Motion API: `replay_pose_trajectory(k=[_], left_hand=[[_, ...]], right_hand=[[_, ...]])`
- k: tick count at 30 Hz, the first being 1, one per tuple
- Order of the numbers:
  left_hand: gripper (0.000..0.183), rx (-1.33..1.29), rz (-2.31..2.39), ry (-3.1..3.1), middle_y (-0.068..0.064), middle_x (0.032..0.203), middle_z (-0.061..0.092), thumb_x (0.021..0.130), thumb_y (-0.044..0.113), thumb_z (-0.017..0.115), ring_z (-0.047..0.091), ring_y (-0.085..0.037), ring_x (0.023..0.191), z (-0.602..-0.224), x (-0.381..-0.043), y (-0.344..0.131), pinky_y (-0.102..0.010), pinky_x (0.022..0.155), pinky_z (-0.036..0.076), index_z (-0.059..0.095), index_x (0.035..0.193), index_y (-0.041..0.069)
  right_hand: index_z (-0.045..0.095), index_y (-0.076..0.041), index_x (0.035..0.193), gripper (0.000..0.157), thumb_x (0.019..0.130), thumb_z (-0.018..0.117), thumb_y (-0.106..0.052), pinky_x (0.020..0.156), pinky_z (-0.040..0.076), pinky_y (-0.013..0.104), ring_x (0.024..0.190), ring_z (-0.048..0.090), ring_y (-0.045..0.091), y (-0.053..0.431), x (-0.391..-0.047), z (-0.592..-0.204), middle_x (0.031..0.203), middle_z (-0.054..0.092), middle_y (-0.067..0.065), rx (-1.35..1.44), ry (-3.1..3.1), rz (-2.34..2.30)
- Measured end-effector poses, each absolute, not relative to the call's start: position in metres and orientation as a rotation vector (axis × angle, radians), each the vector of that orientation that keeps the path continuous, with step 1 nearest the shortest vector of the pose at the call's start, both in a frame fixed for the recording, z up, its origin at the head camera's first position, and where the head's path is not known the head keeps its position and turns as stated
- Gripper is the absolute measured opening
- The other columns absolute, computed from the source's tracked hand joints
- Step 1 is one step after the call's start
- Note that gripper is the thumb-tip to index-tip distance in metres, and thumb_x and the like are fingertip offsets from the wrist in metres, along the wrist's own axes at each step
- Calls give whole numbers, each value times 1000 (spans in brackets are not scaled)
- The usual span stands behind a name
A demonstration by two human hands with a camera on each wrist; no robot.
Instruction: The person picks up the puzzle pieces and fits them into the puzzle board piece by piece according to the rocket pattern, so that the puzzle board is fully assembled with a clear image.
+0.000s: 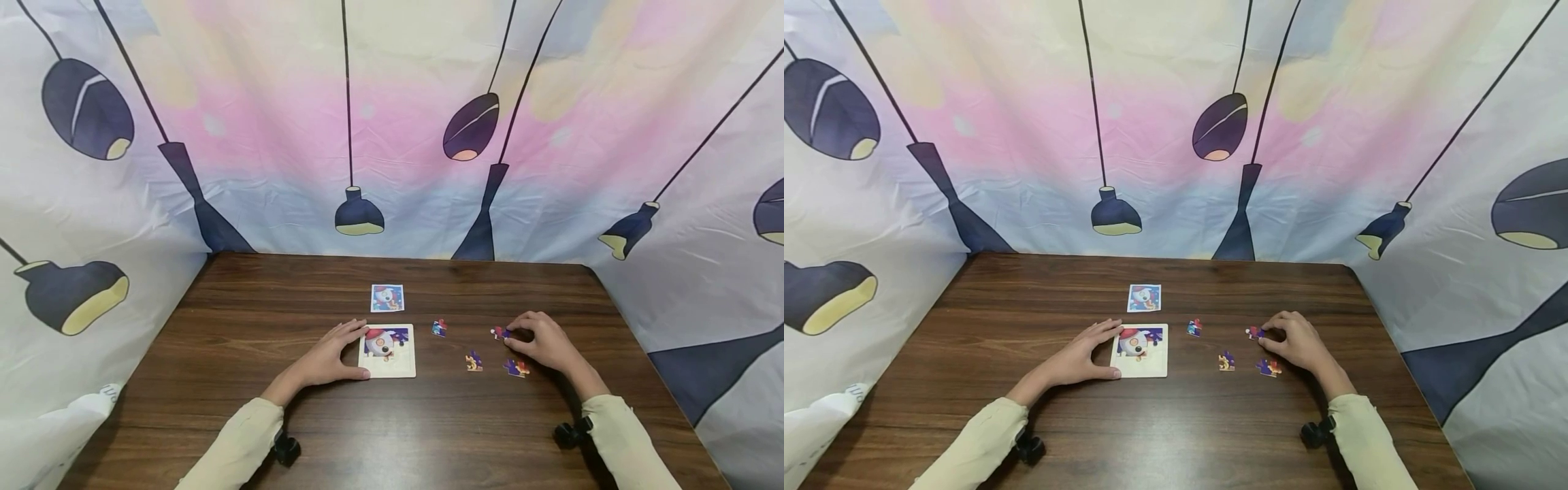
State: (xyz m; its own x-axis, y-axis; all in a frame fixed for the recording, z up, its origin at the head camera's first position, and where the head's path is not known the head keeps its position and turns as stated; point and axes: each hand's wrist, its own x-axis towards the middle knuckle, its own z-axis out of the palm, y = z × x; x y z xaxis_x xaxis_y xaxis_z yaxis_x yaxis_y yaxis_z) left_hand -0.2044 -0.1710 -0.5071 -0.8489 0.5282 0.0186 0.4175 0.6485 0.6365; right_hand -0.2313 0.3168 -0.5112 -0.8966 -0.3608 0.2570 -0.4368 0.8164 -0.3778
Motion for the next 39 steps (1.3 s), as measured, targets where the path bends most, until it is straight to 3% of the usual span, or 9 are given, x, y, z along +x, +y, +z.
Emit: replay_pose_trajectory(k=[10,25,39], left_hand=[[96,790,978,2699,-6,166,32,83,56,81,18,-34,156,-508,-204,-172,-63,123,17,42,158,11],[97,781,975,2699,-6,166,32,82,58,80,18,-32,157,-508,-204,-173,-62,124,15,41,158,12],[97,785,973,2699,-6,166,32,82,59,80,17,-33,157,-508,-205,-172,-60,124,14,41,158,11]], right_hand=[[79,-13,107,25,89,81,-31,86,56,52,101,66,26,303,-232,-506,105,74,3,666,-2788,635],[79,-19,108,27,90,80,-39,84,57,45,101,64,17,249,-223,-488,106,72,-4,824,-2738,685],[80,-20,105,24,88,81,-37,82,57,40,97,62,12,204,-226,-489,101,72,-8,942,-2700,658]])
